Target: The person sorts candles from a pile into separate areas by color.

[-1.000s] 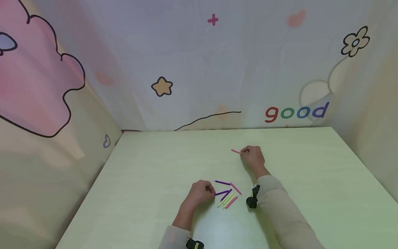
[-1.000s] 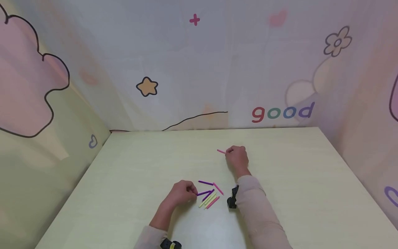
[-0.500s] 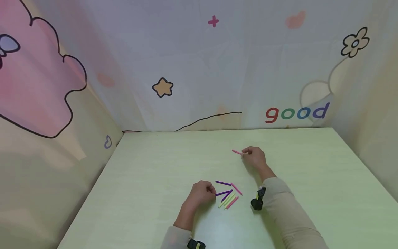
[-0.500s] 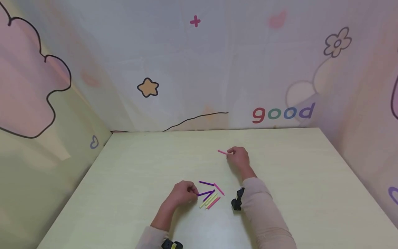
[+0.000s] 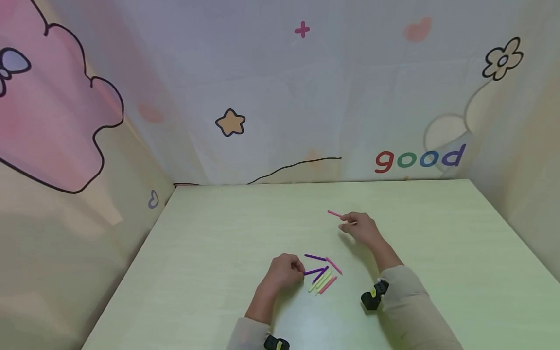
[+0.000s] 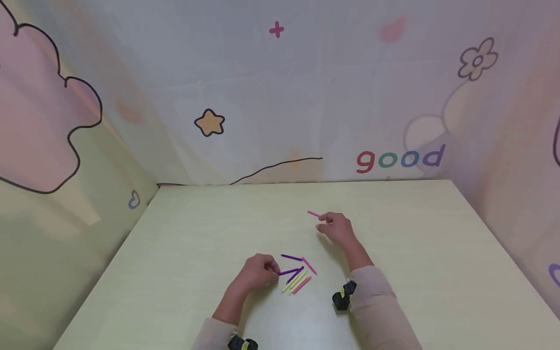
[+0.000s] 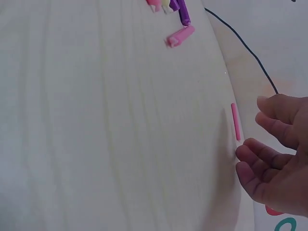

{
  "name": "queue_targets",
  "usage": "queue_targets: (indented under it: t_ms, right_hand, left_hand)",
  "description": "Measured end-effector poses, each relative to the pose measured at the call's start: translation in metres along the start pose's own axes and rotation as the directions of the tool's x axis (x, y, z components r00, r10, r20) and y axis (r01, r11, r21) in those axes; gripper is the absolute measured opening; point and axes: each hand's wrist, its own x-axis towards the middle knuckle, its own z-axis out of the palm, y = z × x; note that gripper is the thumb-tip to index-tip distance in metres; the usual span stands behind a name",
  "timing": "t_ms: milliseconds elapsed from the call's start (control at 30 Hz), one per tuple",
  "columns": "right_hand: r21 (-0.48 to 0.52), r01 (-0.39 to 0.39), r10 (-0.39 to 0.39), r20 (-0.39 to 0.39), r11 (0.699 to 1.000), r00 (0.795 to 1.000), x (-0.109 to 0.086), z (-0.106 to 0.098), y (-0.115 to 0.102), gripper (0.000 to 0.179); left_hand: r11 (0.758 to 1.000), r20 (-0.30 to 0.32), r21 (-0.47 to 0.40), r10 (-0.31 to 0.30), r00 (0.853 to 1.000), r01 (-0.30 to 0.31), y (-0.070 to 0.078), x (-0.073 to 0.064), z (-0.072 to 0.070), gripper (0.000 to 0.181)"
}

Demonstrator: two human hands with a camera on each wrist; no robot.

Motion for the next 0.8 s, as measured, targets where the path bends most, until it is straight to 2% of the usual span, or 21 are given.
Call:
queue_targets:
  t_ms: [100,400,800]
  right_hand:
    - [-0.01,0.026,-0.025,0.039,1.0,0.999,-0.008,-0.001,0.001,0.036]
    - [-0.024,0.032,-0.029,0.112,0.999,0.993,-0.033,-0.007,-0.008,0.038]
    - [0.085,-0.02,0.012,0.094,0.996,0.996,-0.075,0.001,-0.012,0.041]
  left_hand:
    - [1.0,-0.003,0.009,0.0,1.0,0.0,-0.001,-0.001,0.001,0.01]
    - [1.0,0.008,-0.004,-0.017,1.0,0.017,0.0,0.0,0.001,0.01]
    - [0.999,0.015,-0.044,-0.027,1.0,0.027,0.0,-0.001,-0.001,0.011]
